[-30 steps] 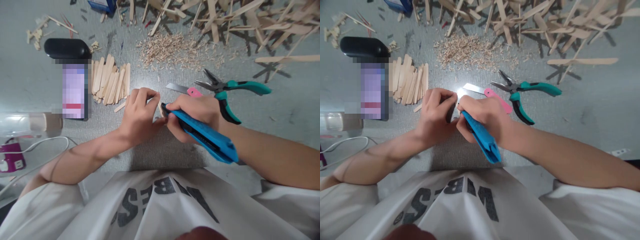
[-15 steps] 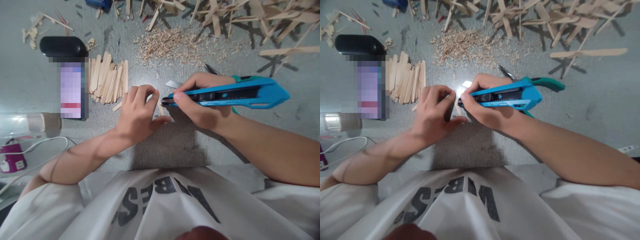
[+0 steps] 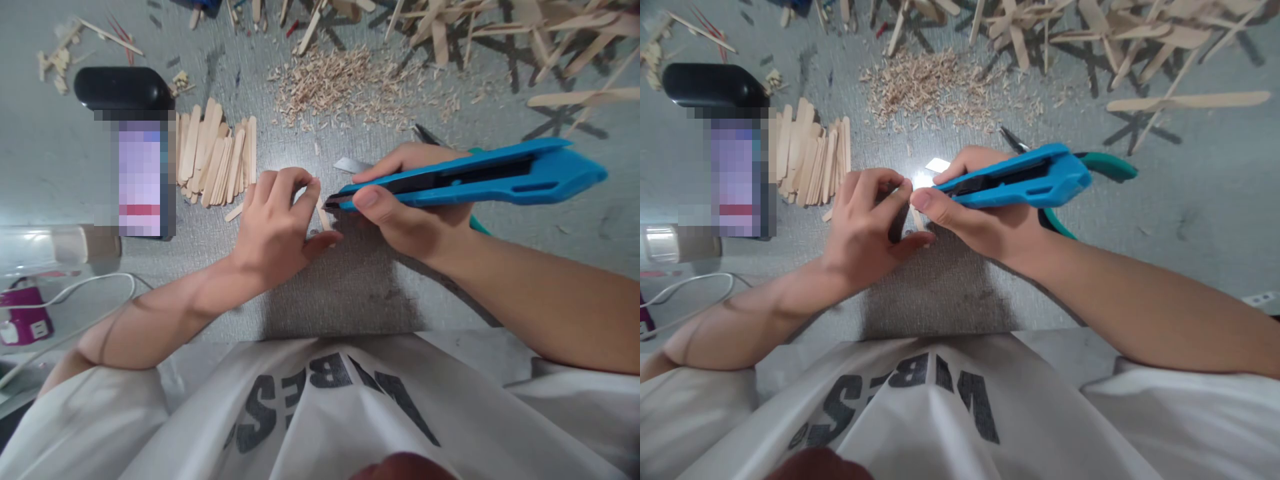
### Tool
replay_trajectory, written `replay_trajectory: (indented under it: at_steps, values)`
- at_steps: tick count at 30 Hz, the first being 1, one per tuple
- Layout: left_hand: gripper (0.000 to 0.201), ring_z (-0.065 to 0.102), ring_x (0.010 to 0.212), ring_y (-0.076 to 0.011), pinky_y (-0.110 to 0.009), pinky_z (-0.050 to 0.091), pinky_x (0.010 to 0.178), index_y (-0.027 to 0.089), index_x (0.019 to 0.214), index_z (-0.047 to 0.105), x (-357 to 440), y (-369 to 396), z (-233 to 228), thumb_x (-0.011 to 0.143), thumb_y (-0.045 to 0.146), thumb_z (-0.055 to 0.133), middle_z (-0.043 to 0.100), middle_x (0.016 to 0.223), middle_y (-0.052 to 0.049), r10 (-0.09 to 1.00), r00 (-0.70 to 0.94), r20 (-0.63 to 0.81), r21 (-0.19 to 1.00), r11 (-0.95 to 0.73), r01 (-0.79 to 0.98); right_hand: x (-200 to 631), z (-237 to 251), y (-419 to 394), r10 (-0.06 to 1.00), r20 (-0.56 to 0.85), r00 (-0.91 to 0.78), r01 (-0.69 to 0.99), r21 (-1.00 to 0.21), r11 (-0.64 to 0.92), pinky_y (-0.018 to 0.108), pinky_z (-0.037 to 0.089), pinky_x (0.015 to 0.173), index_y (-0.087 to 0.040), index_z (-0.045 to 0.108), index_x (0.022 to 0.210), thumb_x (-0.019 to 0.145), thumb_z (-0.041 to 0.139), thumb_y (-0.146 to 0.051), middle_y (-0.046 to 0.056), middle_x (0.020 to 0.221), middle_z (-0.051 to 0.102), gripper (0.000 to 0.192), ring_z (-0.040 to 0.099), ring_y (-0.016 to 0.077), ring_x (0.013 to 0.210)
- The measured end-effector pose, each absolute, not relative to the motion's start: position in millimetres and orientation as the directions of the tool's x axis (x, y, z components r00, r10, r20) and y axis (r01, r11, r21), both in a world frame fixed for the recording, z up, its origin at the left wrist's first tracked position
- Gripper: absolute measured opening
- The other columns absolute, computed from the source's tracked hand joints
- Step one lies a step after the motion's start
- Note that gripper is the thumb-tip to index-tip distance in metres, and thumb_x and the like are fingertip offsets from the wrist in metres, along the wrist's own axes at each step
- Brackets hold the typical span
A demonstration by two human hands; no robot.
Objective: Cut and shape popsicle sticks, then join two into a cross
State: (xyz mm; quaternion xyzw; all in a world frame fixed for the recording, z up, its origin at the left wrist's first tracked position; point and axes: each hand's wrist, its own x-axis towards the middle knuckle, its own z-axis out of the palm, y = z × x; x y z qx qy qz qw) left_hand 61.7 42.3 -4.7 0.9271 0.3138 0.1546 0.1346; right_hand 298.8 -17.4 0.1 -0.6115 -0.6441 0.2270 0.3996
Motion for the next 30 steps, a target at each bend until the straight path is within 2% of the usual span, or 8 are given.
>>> replay_trajectory:
  at_steps: [2,4,9,11,15,18,21,30]
  values:
    - [0.059,0.067,0.129,-0.0411,-0.061,0.058,0.106,0.021,0.147,0.077,62,42,-6,0.106,0.062,0.086,0.075,0.143,-0.022,0.629,0.75,0.205,0.356,-0.762,0.541,300,-4,-17,0.957,0.261,0.125,0.506,-0.847,0.164,0.037,0.051,0.05,-0.031,0.075,0.08,0.109,0.065,-0.092,0.0,0.063,0.071,0.068,0.066,0.0183,0.053]
    - [0.062,0.067,0.13,-0.041,-0.061,0.058,0.107,0.021,0.148,0.077,62,42,-8,0.106,0.067,0.085,0.074,0.143,-0.022,0.637,0.742,0.209,0.366,-0.755,0.545,301,-10,-18,0.96,0.238,0.149,0.448,-0.882,0.149,0.035,0.053,0.051,-0.032,0.084,0.09,0.108,0.074,-0.085,0.001,0.069,0.077,0.057,0.07,0.0188,0.055]
    - [0.065,0.068,0.124,-0.0381,-0.058,0.059,0.104,0.02,0.145,0.078,62,43,-10,0.11,0.074,0.077,0.076,0.14,-0.021,0.618,0.745,0.253,0.336,-0.778,0.531,292,-16,-23,0.95,0.22,0.22,0.428,-0.897,0.109,0.035,0.054,0.049,-0.031,0.079,0.079,0.112,0.062,-0.086,0.001,0.065,0.074,0.067,0.07,0.0195,0.053]
    - [0.064,0.069,0.123,-0.0377,-0.057,0.059,0.102,0.019,0.143,0.078,61,44,-10,0.11,0.074,0.076,0.077,0.138,-0.022,0.606,0.75,0.265,0.326,-0.788,0.522,290,-11,-26,0.939,0.254,0.232,0.492,-0.863,0.112,0.036,0.059,0.053,-0.031,0.081,0.08,0.115,0.061,-0.08,0.0,0.068,0.075,0.063,0.074,0.0214,0.059]
    - [0.062,0.07,0.125,-0.0381,-0.057,0.059,0.102,0.021,0.143,0.078,61,44,-9,0.11,0.073,0.076,0.078,0.139,-0.021,0.605,0.756,0.252,0.315,-0.79,0.527,294,4,-30,0.918,0.364,0.159,0.683,-0.712,0.164,0.04,0.066,0.064,-0.032,0.09,0.095,0.112,0.075,-0.054,0.001,0.082,0.085,0.031,0.084,0.0264,0.073]
    - [0.059,0.07,0.126,-0.0381,-0.056,0.058,0.103,0.021,0.144,0.076,61,44,-10,0.109,0.069,0.08,0.078,0.14,-0.02,0.602,0.754,0.261,0.306,-0.793,0.527,300,12,-31,0.924,0.38,0.047,0.715,-0.659,0.234,0.039,0.068,0.069,-0.03,0.089,0.102,0.108,0.078,-0.039,0.002,0.088,0.089,0.015,0.088,0.0264,0.078]
    - [0.059,0.069,0.127,-0.0383,-0.056,0.057,0.103,0.023,0.146,0.073,60,44,-12,0.106,0.064,0.085,0.077,0.142,-0.018,0.609,0.748,0.263,0.314,-0.787,0.531,301,16,-31,0.907,0.422,-0.01,0.712,-0.634,0.302,0.038,0.069,0.07,-0.03,0.087,0.105,0.107,0.078,-0.032,0.002,0.089,0.09,0.01,0.087,0.0251,0.076]
    - [0.056,0.07,0.128,-0.0375,-0.054,0.057,0.103,0.023,0.144,0.073,63,42,-10,0.102,0.058,0.088,0.078,0.143,-0.017,0.631,0.738,0.239,0.313,-0.77,0.556,295,12,-31,0.851,0.525,-0.024,0.742,-0.561,0.367,0.038,0.067,0.065,-0.033,0.083,0.104,0.105,0.077,-0.031,-0.001,0.087,0.089,0.007,0.087,0.0243,0.074]
